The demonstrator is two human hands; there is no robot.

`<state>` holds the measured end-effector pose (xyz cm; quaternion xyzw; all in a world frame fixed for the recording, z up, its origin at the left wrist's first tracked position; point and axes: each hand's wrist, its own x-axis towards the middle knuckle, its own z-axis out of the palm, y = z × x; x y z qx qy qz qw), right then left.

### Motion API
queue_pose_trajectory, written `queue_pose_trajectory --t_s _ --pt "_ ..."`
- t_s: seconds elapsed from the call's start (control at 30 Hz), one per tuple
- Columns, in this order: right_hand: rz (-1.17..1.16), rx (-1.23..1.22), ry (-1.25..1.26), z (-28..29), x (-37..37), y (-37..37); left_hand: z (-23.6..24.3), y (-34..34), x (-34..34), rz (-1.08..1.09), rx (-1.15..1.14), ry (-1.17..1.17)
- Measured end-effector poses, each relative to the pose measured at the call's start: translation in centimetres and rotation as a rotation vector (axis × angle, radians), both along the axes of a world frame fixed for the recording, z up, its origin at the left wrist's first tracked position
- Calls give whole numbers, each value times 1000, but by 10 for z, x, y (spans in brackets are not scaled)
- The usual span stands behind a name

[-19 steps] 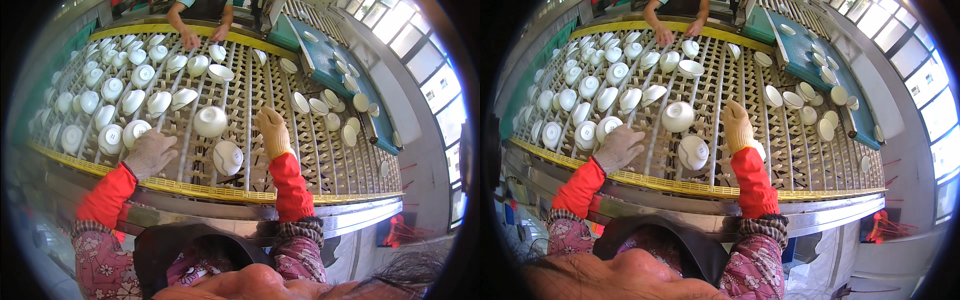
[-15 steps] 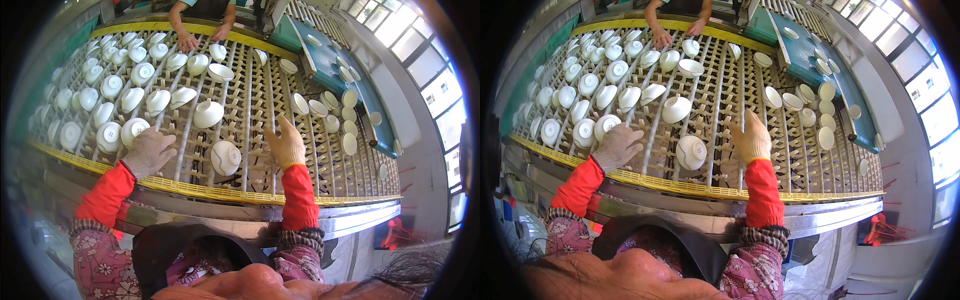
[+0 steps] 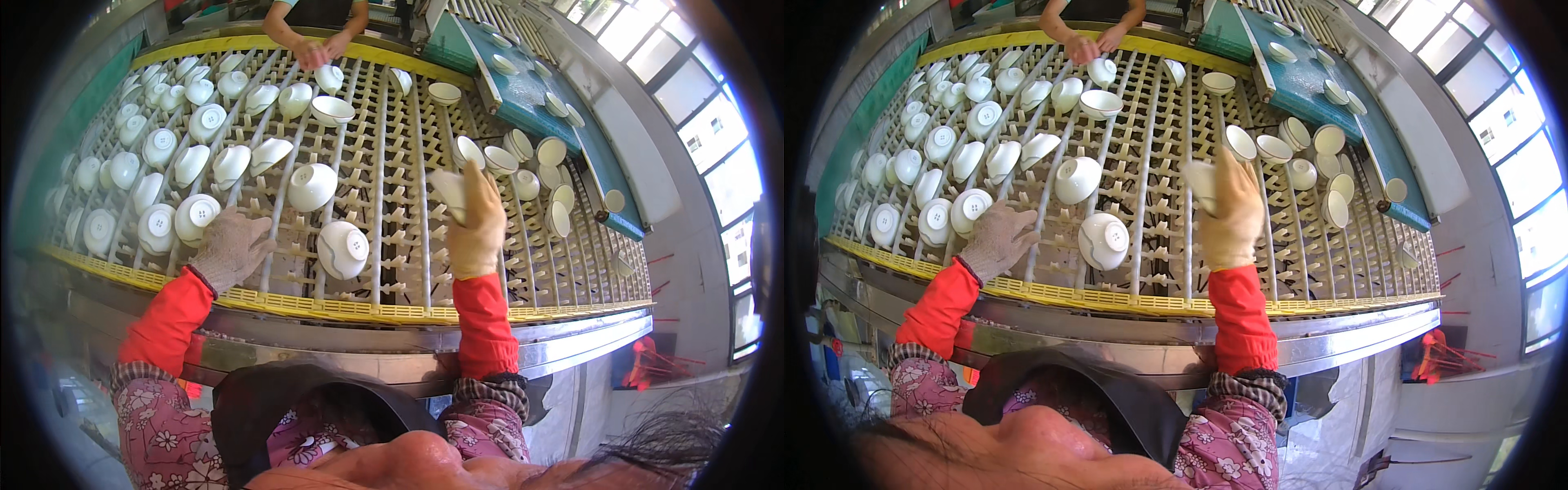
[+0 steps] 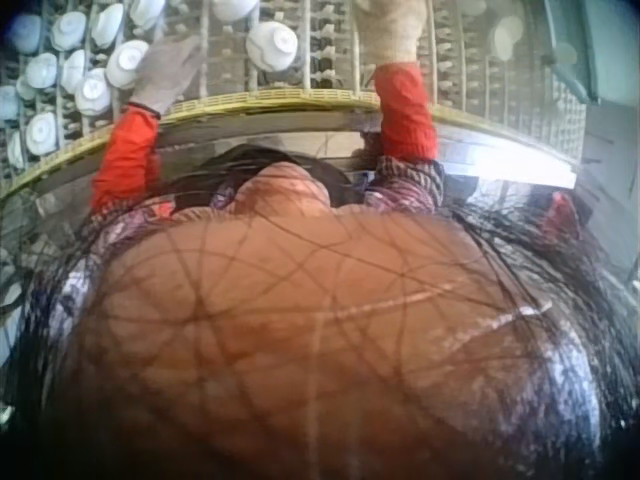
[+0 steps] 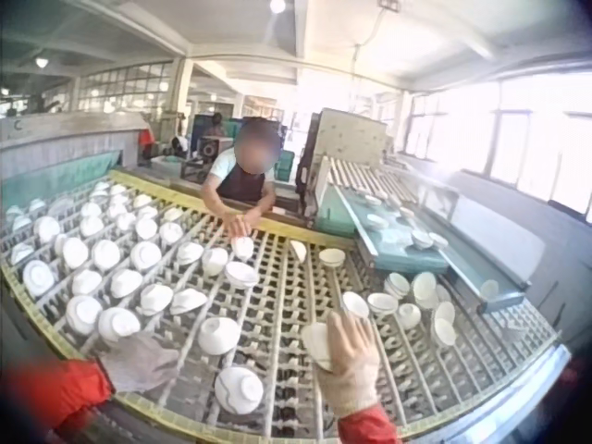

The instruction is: The person sorts ceramic bowls on a specialized sorting rack by hand, picking them up from the lower conveyor and placing them into open slots on the rack while another person works opposite them.

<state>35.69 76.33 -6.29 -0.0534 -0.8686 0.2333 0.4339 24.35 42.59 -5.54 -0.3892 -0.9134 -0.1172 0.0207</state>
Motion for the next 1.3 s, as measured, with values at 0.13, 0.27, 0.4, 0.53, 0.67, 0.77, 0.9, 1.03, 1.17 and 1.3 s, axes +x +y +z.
queue_pose_trajectory --t_s 0.13,0.27,0.4,0.53,0.67,0.77,0.9,1.03,1.17,1.3 --pt "-78 484 -433 -12 -23 -23 10 3 3 -5 -32 -21" --pt "-69 352 -347 -16 -7 3 9 3 2 33 -21 -5" --pt "-157 172 -334 -25 32 33 6 4 4 92 -29 16" --pt "-217 25 -621 -36 54 35 4 10 0 138 115 -40" --pt "-191 -141 -772 -54 55 41 4 29 -29 69 238 186" --pt "-114 -116 -771 -67 50 41 -12 33 -75 93 278 317" --pt "-35 -160 -794 -64 48 37 -28 46 -115 238 270 186" --pt "-24 -201 -787 -60 55 40 -19 53 -114 256 282 75" --pt "24 -247 -764 -59 61 44 -1 45 -84 174 81 -57" --pt "69 -205 -696 -66 55 44 -32 4 -55 113 154 -27"
